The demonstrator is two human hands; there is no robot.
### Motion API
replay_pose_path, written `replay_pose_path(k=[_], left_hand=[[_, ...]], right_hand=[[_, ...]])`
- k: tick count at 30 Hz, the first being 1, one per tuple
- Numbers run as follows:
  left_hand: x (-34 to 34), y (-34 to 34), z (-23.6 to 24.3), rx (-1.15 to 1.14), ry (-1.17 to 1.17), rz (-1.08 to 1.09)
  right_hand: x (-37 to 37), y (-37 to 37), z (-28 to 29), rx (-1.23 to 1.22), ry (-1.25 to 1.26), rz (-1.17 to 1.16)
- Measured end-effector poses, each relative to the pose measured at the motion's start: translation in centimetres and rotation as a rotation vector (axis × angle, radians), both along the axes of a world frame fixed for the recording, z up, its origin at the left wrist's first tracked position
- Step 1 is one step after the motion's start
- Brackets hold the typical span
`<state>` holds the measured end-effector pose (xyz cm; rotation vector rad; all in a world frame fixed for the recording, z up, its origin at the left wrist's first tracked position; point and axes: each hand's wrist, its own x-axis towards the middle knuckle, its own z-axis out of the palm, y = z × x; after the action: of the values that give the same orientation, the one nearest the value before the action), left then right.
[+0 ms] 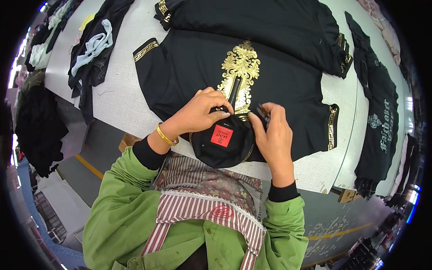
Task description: Inspecting embroidered shirts for quality, checking details of the gold pattern, and marking/tagging specific areas.
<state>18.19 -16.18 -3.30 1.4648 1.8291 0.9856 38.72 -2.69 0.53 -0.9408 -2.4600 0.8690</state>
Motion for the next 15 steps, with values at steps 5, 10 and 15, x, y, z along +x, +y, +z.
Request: replay_pose_path(k=[5, 10, 15], left_hand=[[-0.6, 0.4, -0.2, -0.045, 0.001, -0.02], [-0.5, 0.9, 0.3, -0.05, -0.005, -0.029], [-0.4, 0.8, -0.3, -0.046, -0.003, -0.023]], right_hand=[[0.0, -0.5, 1.3, 0.169, 0.136, 0.271], [-0.5, -0.1, 0.4, 0.34, 0.133, 0.363], [-1.3, -0.1, 0.2, 0.318, 0.165, 0.385]])
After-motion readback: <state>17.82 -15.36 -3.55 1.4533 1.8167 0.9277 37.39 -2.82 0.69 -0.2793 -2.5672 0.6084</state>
